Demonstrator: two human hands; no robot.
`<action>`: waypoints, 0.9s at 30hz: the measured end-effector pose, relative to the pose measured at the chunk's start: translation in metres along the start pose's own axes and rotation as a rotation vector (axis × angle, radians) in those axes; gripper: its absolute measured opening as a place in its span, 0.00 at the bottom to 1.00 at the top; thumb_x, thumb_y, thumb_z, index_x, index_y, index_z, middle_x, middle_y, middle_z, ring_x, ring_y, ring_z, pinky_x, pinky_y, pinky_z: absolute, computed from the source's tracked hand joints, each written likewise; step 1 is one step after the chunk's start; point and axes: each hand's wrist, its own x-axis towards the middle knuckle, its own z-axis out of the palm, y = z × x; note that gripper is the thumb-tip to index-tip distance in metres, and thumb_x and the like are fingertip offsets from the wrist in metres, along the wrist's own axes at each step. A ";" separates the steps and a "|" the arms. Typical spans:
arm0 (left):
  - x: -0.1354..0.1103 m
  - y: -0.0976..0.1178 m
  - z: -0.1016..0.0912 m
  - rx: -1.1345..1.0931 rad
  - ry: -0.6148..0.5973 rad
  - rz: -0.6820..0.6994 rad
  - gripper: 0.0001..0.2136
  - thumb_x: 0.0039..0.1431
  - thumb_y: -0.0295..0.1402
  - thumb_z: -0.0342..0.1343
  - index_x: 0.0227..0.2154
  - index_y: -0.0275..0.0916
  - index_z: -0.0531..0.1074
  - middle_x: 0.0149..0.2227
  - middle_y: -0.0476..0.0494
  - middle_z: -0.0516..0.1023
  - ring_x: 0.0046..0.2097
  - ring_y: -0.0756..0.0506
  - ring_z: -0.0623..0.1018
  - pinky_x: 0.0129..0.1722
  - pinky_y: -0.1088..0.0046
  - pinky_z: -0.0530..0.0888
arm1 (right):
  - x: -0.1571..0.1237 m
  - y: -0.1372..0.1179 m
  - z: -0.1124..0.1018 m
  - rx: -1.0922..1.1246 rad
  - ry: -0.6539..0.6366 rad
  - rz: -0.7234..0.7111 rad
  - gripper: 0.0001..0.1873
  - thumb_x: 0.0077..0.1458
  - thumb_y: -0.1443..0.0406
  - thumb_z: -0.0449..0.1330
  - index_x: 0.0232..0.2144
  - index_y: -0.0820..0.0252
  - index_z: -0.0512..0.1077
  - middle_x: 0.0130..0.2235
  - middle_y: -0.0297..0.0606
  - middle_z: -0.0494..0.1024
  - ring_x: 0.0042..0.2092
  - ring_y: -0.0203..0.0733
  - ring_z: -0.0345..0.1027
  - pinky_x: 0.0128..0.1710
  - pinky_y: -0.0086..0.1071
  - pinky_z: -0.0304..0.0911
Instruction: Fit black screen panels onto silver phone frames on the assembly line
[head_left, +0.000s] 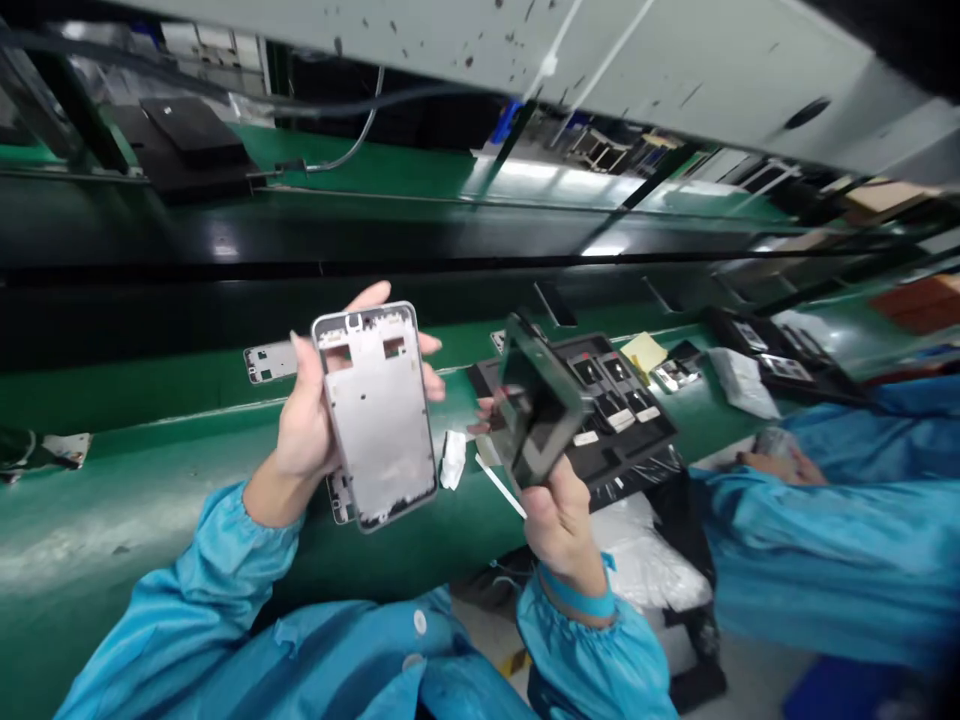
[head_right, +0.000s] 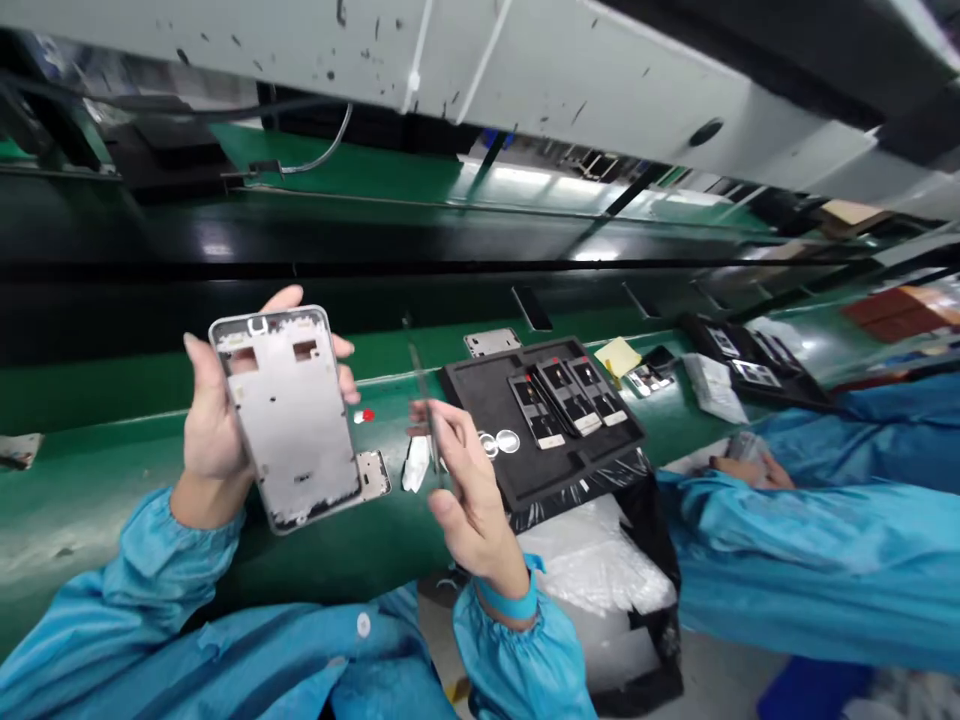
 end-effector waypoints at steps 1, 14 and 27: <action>0.004 -0.003 -0.004 0.055 0.030 0.020 0.32 0.71 0.64 0.51 0.67 0.48 0.70 0.51 0.41 0.85 0.43 0.39 0.87 0.45 0.56 0.86 | 0.002 -0.002 -0.001 -0.085 -0.029 -0.073 0.31 0.68 0.41 0.61 0.68 0.40 0.74 0.64 0.47 0.74 0.65 0.61 0.72 0.63 0.60 0.72; 0.016 -0.004 -0.026 0.170 0.130 0.134 0.29 0.67 0.61 0.60 0.62 0.50 0.69 0.53 0.41 0.84 0.52 0.35 0.87 0.54 0.50 0.84 | 0.011 -0.012 -0.010 -0.315 -0.224 -0.164 0.33 0.67 0.49 0.68 0.70 0.41 0.72 0.58 0.46 0.75 0.57 0.55 0.76 0.57 0.52 0.76; 0.017 -0.010 -0.033 0.406 0.016 0.134 0.28 0.58 0.54 0.73 0.53 0.46 0.73 0.48 0.40 0.82 0.46 0.40 0.87 0.30 0.75 0.80 | 0.026 0.003 0.051 -0.021 -0.081 -0.024 0.45 0.65 0.42 0.66 0.76 0.46 0.62 0.50 0.44 0.75 0.53 0.51 0.73 0.59 0.53 0.76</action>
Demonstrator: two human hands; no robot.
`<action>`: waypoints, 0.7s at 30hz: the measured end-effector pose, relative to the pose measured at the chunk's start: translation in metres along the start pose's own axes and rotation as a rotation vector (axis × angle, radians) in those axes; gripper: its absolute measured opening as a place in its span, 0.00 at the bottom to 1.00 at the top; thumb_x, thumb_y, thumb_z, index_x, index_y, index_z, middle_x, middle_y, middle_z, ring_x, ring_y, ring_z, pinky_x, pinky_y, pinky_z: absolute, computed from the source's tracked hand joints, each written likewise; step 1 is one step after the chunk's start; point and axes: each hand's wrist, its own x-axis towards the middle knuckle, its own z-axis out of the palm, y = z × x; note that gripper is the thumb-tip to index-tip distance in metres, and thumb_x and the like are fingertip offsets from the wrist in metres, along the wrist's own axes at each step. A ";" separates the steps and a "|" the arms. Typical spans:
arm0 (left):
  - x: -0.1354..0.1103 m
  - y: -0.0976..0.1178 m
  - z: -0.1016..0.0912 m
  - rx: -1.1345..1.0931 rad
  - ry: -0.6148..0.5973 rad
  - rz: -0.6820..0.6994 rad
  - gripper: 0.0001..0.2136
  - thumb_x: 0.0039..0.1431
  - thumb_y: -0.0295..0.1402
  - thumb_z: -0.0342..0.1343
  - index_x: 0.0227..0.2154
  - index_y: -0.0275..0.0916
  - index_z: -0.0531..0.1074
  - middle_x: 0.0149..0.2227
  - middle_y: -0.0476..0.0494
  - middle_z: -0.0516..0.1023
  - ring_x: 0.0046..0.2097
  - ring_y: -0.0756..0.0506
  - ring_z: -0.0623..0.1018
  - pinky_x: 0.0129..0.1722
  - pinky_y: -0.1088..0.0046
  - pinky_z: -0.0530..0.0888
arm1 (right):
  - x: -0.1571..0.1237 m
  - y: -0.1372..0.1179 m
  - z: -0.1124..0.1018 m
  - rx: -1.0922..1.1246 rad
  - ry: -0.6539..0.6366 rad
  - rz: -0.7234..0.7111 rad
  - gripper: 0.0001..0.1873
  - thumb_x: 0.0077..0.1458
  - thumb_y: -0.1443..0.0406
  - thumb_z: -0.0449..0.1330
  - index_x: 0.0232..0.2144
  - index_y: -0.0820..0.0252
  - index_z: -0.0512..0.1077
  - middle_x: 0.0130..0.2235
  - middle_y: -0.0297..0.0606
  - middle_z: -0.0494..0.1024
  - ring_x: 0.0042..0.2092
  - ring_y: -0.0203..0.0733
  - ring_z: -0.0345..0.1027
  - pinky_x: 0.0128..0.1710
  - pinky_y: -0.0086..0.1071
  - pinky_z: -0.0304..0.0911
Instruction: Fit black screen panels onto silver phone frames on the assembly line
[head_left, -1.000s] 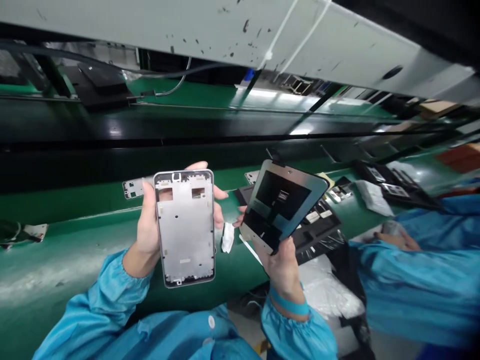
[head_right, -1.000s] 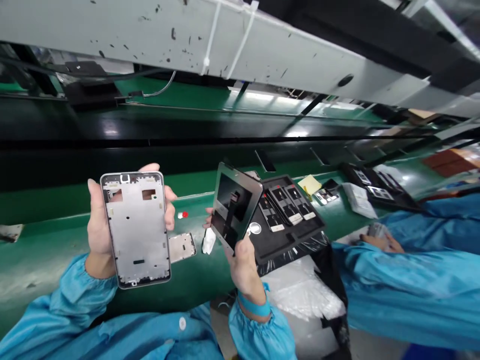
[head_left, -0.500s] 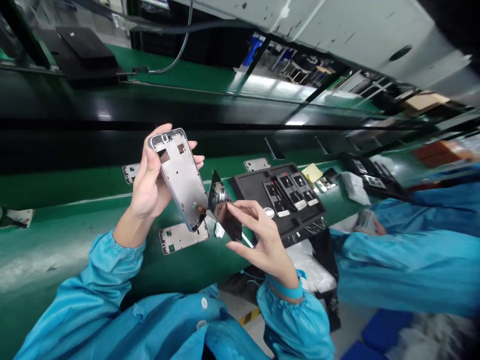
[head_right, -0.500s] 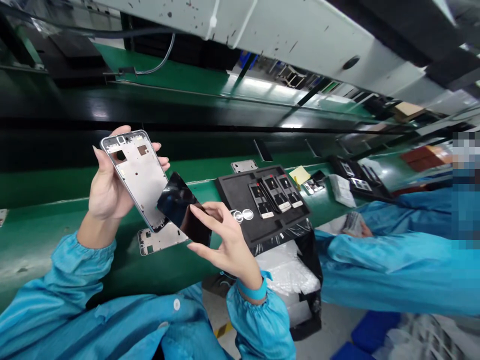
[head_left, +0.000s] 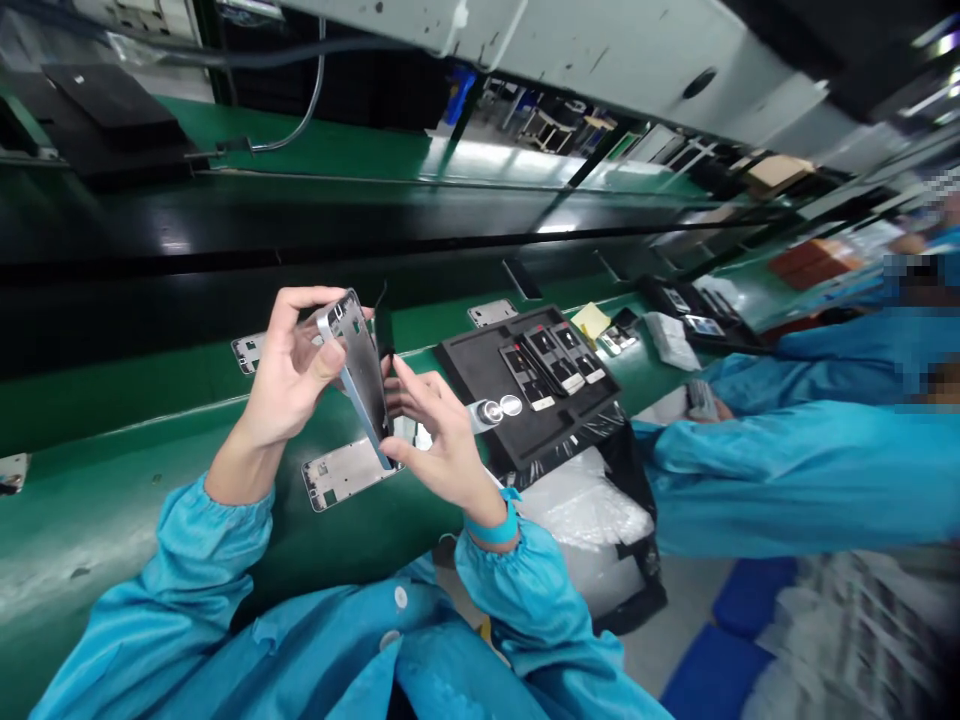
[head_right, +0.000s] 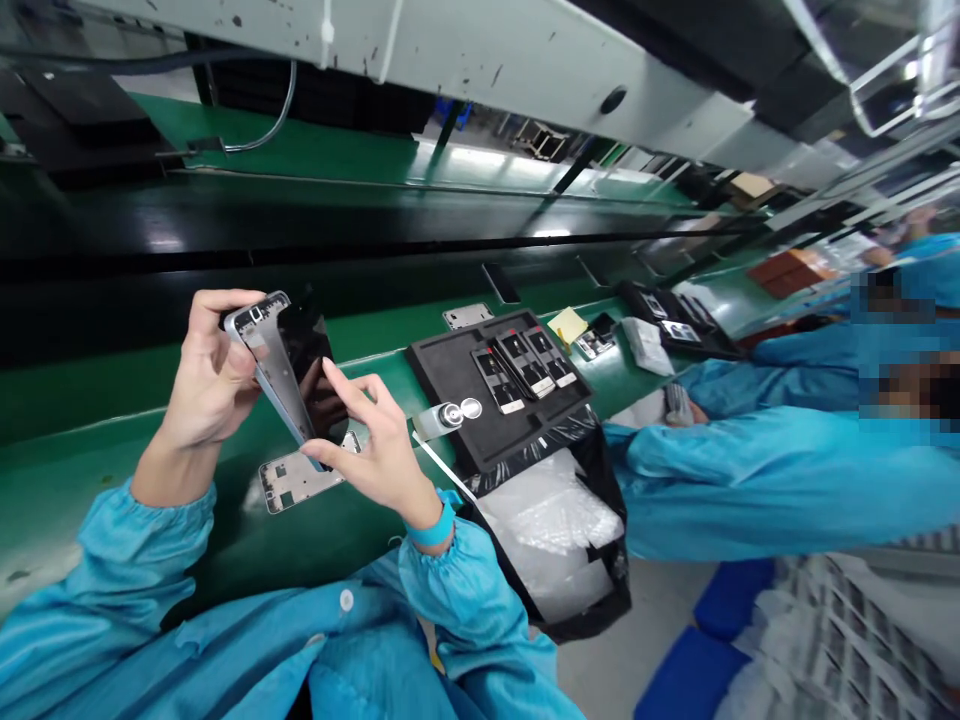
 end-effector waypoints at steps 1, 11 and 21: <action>0.000 -0.001 -0.001 0.007 -0.006 0.002 0.27 0.58 0.53 0.74 0.53 0.46 0.73 0.49 0.40 0.82 0.48 0.39 0.87 0.32 0.74 0.82 | 0.002 0.001 0.002 -0.008 -0.004 0.001 0.44 0.65 0.42 0.67 0.76 0.46 0.62 0.50 0.44 0.75 0.53 0.51 0.73 0.59 0.53 0.76; -0.002 -0.010 0.004 -0.056 -0.082 0.029 0.25 0.68 0.53 0.65 0.61 0.48 0.69 0.63 0.37 0.79 0.57 0.38 0.86 0.60 0.52 0.81 | 0.020 0.019 0.022 -0.136 -0.002 -0.116 0.43 0.60 0.38 0.68 0.69 0.52 0.74 0.56 0.50 0.71 0.58 0.56 0.71 0.63 0.54 0.73; -0.011 -0.018 0.030 0.115 0.015 -0.096 0.29 0.71 0.63 0.52 0.40 0.40 0.83 0.43 0.40 0.87 0.43 0.39 0.87 0.46 0.63 0.84 | 0.038 0.000 0.009 0.339 0.134 0.201 0.45 0.67 0.29 0.45 0.39 0.60 0.80 0.28 0.35 0.72 0.28 0.38 0.65 0.26 0.32 0.67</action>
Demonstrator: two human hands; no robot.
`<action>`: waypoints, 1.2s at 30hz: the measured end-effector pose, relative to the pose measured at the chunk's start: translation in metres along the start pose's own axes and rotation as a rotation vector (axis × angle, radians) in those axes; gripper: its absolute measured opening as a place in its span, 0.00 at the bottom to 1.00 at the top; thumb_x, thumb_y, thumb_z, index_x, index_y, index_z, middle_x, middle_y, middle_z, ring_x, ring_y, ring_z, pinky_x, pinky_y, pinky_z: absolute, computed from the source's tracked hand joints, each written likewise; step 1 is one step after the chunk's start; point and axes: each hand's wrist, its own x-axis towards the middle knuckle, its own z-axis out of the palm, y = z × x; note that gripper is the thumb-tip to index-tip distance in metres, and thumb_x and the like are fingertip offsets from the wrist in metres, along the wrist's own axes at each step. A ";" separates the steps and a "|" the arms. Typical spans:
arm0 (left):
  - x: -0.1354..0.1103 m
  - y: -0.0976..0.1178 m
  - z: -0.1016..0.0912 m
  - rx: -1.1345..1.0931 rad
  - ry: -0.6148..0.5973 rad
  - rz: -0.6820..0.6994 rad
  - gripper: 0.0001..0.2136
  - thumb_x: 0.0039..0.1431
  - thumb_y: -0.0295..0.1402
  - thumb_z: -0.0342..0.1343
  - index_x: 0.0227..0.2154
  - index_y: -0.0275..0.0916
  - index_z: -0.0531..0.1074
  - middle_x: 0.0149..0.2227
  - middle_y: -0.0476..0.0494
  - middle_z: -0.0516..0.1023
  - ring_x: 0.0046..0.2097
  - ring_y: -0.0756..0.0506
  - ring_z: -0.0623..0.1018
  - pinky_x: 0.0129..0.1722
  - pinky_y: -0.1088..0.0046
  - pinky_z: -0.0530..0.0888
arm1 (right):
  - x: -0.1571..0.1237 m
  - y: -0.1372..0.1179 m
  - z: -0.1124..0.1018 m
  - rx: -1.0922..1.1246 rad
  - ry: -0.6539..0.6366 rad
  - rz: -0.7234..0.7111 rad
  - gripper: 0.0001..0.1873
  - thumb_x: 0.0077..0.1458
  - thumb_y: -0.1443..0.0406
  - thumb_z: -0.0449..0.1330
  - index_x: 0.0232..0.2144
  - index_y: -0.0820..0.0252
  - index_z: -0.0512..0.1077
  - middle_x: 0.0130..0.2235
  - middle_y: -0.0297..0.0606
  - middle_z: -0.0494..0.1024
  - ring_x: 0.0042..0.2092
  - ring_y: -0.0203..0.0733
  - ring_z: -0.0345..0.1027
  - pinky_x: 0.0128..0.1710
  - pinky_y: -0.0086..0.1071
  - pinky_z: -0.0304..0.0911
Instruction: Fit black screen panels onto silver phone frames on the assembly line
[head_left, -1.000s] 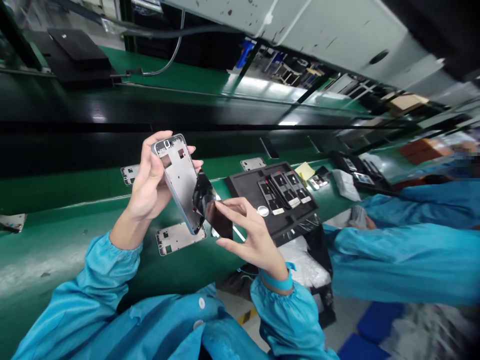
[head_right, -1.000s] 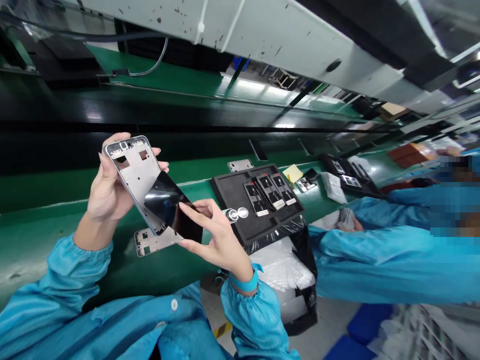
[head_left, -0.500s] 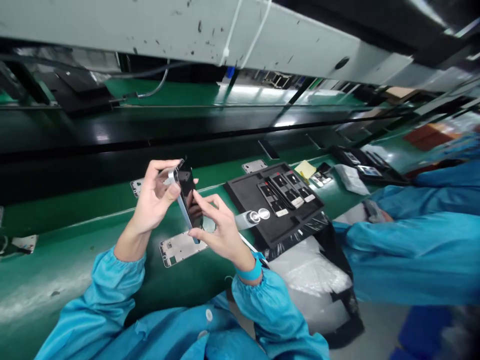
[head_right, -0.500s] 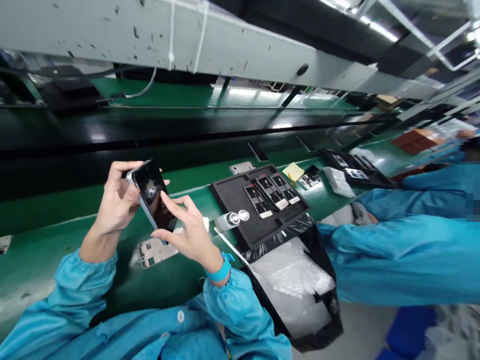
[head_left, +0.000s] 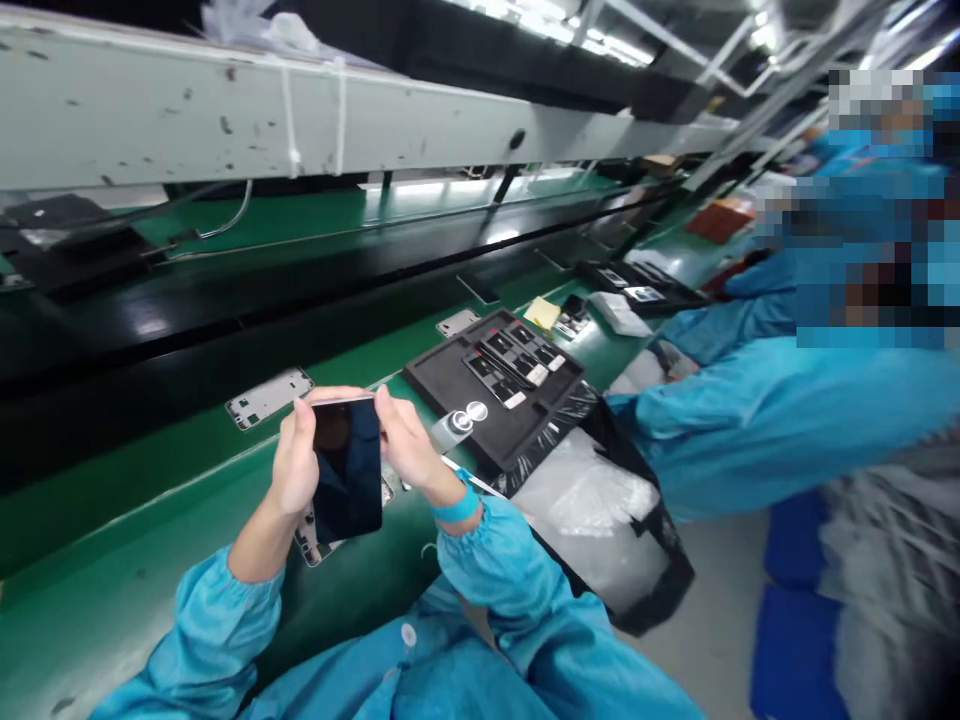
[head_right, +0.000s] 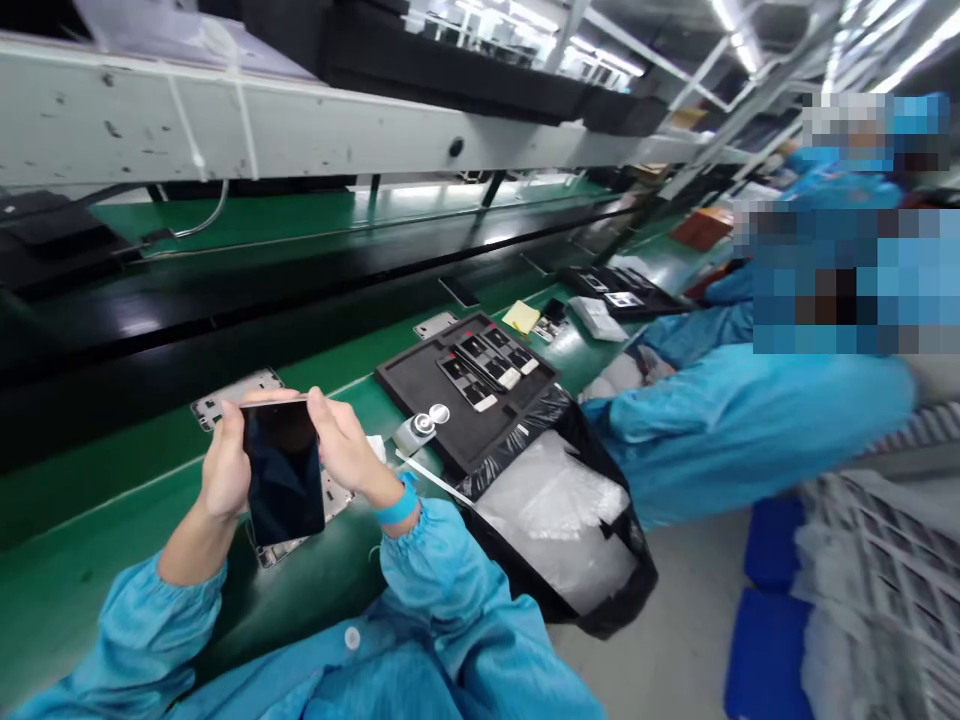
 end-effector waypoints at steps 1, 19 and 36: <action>-0.002 0.000 0.001 0.021 -0.025 -0.017 0.28 0.71 0.61 0.53 0.40 0.40 0.84 0.42 0.41 0.87 0.42 0.40 0.86 0.45 0.64 0.84 | 0.000 -0.002 -0.003 0.021 -0.011 0.026 0.44 0.66 0.28 0.46 0.29 0.59 0.76 0.22 0.32 0.67 0.24 0.36 0.61 0.24 0.30 0.62; 0.022 0.016 0.010 -0.323 0.175 -0.098 0.23 0.67 0.60 0.61 0.52 0.48 0.73 0.39 0.46 0.87 0.34 0.44 0.87 0.35 0.68 0.85 | -0.047 0.017 -0.036 -0.007 -0.397 0.111 0.39 0.69 0.32 0.47 0.27 0.56 0.71 0.24 0.34 0.74 0.25 0.37 0.68 0.26 0.31 0.65; 0.076 -0.005 0.077 -0.424 0.470 0.075 0.19 0.74 0.55 0.54 0.51 0.46 0.69 0.36 0.44 0.85 0.34 0.44 0.85 0.37 0.66 0.84 | 0.002 0.015 -0.056 0.232 -0.395 0.205 0.41 0.47 0.29 0.67 0.23 0.62 0.76 0.21 0.36 0.76 0.20 0.35 0.69 0.21 0.28 0.66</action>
